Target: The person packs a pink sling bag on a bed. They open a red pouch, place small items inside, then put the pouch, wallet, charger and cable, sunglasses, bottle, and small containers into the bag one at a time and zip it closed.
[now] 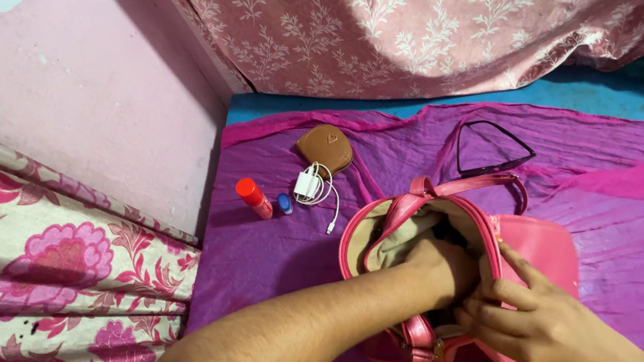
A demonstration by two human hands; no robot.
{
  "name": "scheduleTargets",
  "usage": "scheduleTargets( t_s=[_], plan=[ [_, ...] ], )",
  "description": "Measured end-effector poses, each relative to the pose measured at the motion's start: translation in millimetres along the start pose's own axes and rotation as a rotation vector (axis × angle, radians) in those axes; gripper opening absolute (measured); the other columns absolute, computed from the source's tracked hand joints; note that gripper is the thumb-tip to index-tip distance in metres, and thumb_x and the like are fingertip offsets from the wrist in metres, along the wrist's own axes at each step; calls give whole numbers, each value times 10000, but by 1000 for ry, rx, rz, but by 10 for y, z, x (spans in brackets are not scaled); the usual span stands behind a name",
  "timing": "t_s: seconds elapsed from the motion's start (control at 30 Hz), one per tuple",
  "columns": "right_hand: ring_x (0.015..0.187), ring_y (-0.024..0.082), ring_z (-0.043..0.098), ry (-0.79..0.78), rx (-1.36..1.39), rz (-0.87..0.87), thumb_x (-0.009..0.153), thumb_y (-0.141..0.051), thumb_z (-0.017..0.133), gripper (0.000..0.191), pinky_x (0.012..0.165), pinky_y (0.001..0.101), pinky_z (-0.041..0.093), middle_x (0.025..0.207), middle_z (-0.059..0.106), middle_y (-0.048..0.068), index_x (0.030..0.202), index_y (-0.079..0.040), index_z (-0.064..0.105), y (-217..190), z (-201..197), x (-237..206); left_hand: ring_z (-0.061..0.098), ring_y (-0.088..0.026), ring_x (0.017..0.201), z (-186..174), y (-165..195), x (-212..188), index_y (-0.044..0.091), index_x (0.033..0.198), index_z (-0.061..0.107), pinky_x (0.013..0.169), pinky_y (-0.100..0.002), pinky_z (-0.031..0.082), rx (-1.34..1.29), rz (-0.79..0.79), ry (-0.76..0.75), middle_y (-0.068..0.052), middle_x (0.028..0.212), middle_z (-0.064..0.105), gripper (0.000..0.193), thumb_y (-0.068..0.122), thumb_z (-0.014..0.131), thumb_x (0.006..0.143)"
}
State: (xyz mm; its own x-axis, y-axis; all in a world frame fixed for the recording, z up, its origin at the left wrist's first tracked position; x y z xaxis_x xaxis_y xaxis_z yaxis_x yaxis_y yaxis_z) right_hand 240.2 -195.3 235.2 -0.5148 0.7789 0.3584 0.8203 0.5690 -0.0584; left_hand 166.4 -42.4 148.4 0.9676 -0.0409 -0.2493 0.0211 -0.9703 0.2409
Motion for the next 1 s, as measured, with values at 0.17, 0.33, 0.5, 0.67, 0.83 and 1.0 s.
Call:
scheduleTargets(
  t_s=[0.17,0.33,0.5,0.67,0.83,1.0],
  plan=[
    [1132,229,599,-5,-46,10,746,-263,624,418,1128,676,330,1078,671,-18,1122,-104,715,32,-2,-76,768,-252,975,-45,-100,47,172,1026,780,791,-436,600,-22,6,-15,-105,1069,784,270,290,575,896],
    [1196,204,571,12,-8,75,784,-252,596,432,1160,633,309,1152,674,-71,1190,-159,711,121,-3,-146,760,-270,957,-4,-94,-45,174,968,795,751,-452,592,23,96,-34,-100,1039,780,258,277,584,862],
    [1175,205,580,-83,83,126,808,-247,614,369,1116,561,367,1169,697,-60,1151,-183,734,199,30,-111,763,-264,997,-13,-18,-77,176,959,798,817,-454,594,18,79,-16,-91,1045,797,286,329,562,909],
    [1158,206,595,-70,62,70,804,-254,629,328,1163,602,334,1101,686,-36,1100,-152,728,197,-3,63,585,-351,1277,-108,-52,-57,223,1175,734,1020,-591,405,166,85,231,-111,1322,653,518,457,579,740],
    [1093,233,624,-68,44,-37,718,-224,641,366,1144,632,310,997,704,2,1035,-69,739,67,-52,230,614,-312,1251,-51,-107,-25,125,1309,660,1055,-496,432,148,52,121,-182,1381,616,540,416,538,870],
    [1151,225,617,-36,112,-71,769,-256,632,394,1188,641,315,1048,686,-10,1103,-67,722,30,-50,303,689,-269,1180,35,-275,-6,154,1199,734,993,-452,525,44,-104,68,-143,1263,713,400,350,570,891]
  ],
)
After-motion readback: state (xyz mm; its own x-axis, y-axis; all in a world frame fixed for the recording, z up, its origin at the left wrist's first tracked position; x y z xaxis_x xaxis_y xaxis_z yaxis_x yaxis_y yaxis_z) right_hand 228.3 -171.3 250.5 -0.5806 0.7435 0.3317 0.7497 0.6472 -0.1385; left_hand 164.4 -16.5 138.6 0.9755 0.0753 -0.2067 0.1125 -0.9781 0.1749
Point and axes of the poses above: each hand's wrist, its own x-axis towards the middle knuckle, its own z-axis out of the palm, y = z × x, the point moved 1 cm from there along x, towards the middle knuckle
